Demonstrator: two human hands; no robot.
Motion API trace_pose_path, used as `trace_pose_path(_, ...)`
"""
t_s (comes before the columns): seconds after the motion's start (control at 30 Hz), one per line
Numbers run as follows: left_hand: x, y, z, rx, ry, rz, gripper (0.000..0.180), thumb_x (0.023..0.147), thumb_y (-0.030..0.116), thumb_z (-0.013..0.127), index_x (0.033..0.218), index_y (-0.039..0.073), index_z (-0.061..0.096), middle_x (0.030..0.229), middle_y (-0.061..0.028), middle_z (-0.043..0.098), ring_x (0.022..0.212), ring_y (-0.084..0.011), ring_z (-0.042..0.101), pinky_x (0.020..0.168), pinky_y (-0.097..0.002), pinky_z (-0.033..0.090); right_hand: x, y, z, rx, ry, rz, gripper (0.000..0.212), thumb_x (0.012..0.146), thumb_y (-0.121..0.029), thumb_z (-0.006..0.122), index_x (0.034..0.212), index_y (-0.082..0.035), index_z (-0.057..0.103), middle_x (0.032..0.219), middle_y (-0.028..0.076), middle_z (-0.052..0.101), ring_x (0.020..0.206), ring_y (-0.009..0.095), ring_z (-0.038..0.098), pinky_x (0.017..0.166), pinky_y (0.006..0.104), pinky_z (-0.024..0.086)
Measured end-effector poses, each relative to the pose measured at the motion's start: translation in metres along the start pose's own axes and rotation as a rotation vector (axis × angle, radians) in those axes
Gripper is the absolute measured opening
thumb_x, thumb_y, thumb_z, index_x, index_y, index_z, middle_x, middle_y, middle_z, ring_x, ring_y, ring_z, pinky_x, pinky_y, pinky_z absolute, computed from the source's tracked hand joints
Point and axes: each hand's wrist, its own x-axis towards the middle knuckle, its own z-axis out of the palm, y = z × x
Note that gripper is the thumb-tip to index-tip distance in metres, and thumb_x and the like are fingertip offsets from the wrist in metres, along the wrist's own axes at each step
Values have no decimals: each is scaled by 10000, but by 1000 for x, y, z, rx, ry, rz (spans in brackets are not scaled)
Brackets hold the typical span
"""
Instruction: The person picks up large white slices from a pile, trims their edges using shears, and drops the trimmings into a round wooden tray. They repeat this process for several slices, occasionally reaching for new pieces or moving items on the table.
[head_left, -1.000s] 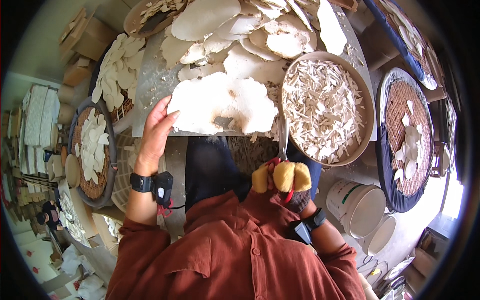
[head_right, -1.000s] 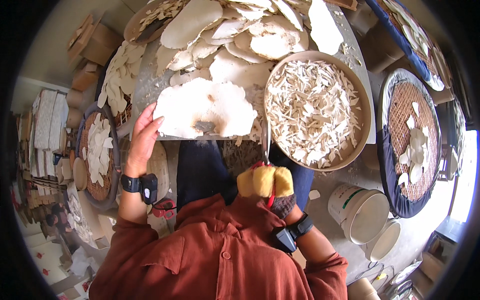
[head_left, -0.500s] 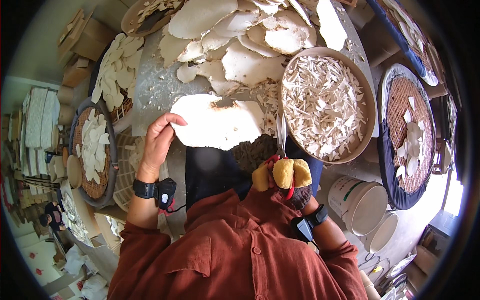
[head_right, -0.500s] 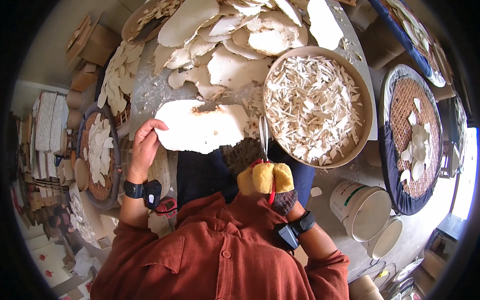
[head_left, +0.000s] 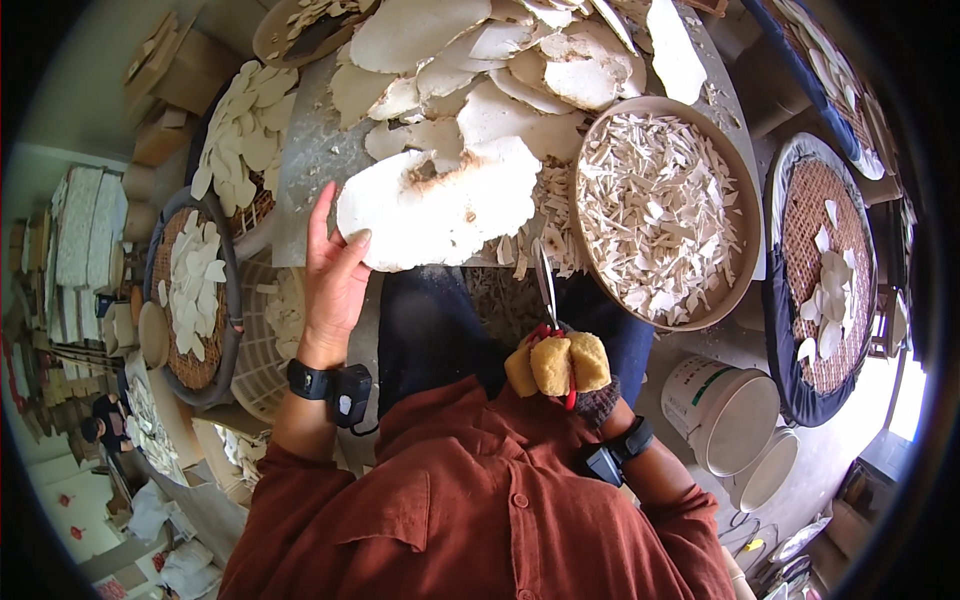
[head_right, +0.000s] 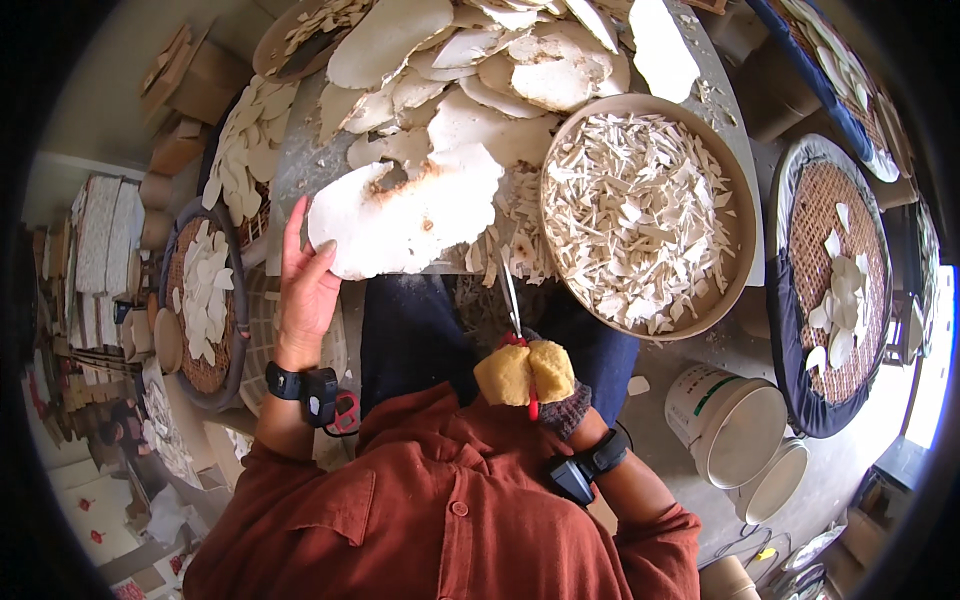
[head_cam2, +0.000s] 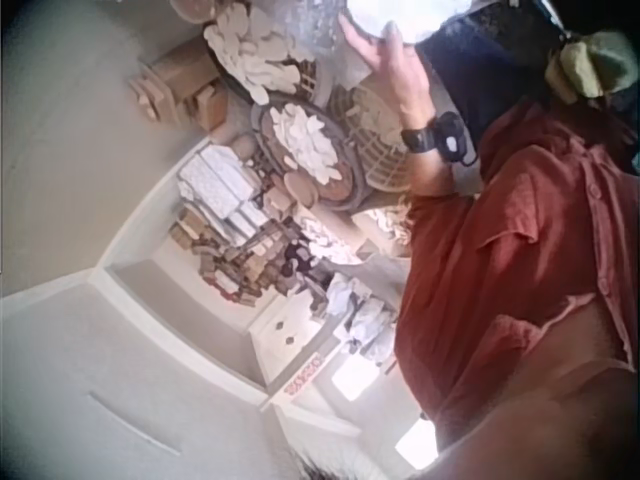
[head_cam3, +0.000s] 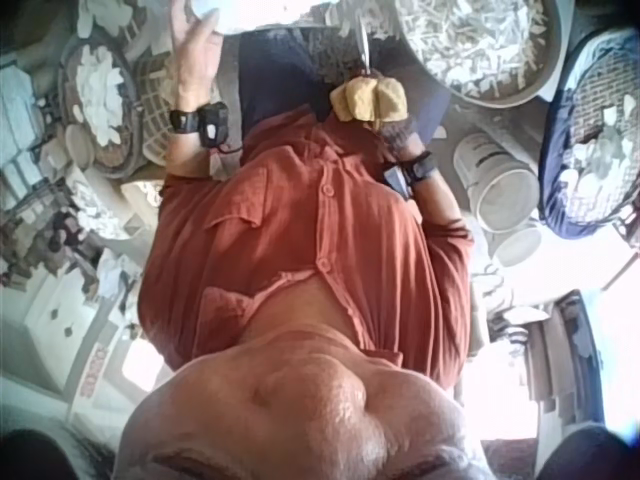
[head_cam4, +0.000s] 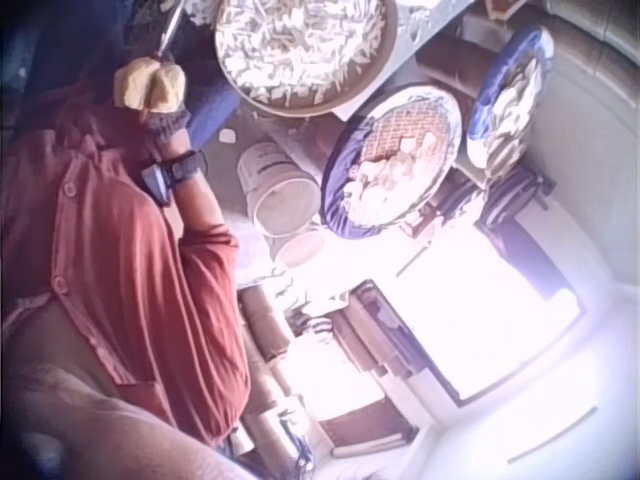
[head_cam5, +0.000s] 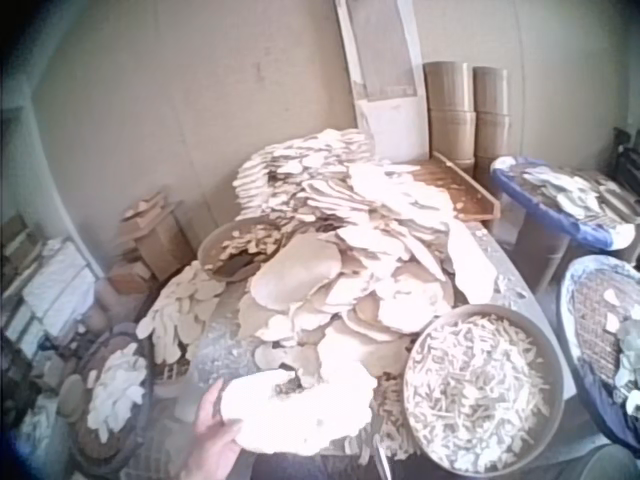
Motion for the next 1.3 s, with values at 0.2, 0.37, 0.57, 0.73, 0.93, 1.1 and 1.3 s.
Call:
trace_pose_path(0.2,7,-20,11,-94,20,35,532,869,-11,476,1353,29,259,1257,-124,473,1146,-208,478,979,-374,401,10,8,-14,-407,-30,-30,356,789,-97,656,1106,-38,504,1062,71,562,956,175,561,852,310,463)
trace_pose_path(0.37,3,-35,32,-150,26,-12,453,877,13,455,1311,29,325,1265,-124,465,1168,-224,466,995,-391,387,17,9,6,-806,-60,-136,363,785,-86,653,1115,-41,508,1070,76,563,954,181,565,844,313,465)
trace_pose_path(0.57,4,-47,41,-260,85,-34,445,882,24,457,1308,34,330,1266,-122,465,1163,-225,471,987,-390,396,39,14,11,429,26,326,227,885,-169,545,1063,-29,521,1006,92,579,909,224,596,812,331,500)
trace_pose_path(0.73,-1,-48,37,-262,99,-61,473,887,30,467,1327,58,296,1262,-112,468,1158,-215,470,968,-381,409,47,19,21,-44,18,215,253,911,-254,493,996,-19,536,962,111,583,858,242,599,770,363,507)
trace_pose_path(0.93,-7,-47,37,-269,71,-99,570,886,19,471,1384,84,201,1266,-105,464,1141,-203,482,946,-367,428,68,14,48,961,11,567,200,882,-160,530,978,15,524,955,122,578,899,246,579,822,386,476)
trace_pose_path(1.1,-7,-43,27,-271,26,-147,614,880,14,477,1402,83,163,1267,-108,460,1116,-201,502,938,-368,436,72,14,42,658,-151,437,246,884,-166,524,1019,39,514,996,158,575,979,286,564,903,419,445)
trace_pose_path(1.3,-2,-36,19,-145,2,-195,637,870,-3,490,1396,120,154,1221,-104,483,1057,-203,540,839,-371,504,69,11,25,126,-300,318,313,928,-166,434,1178,21,437,1192,174,506,1127,299,493,977,441,393)
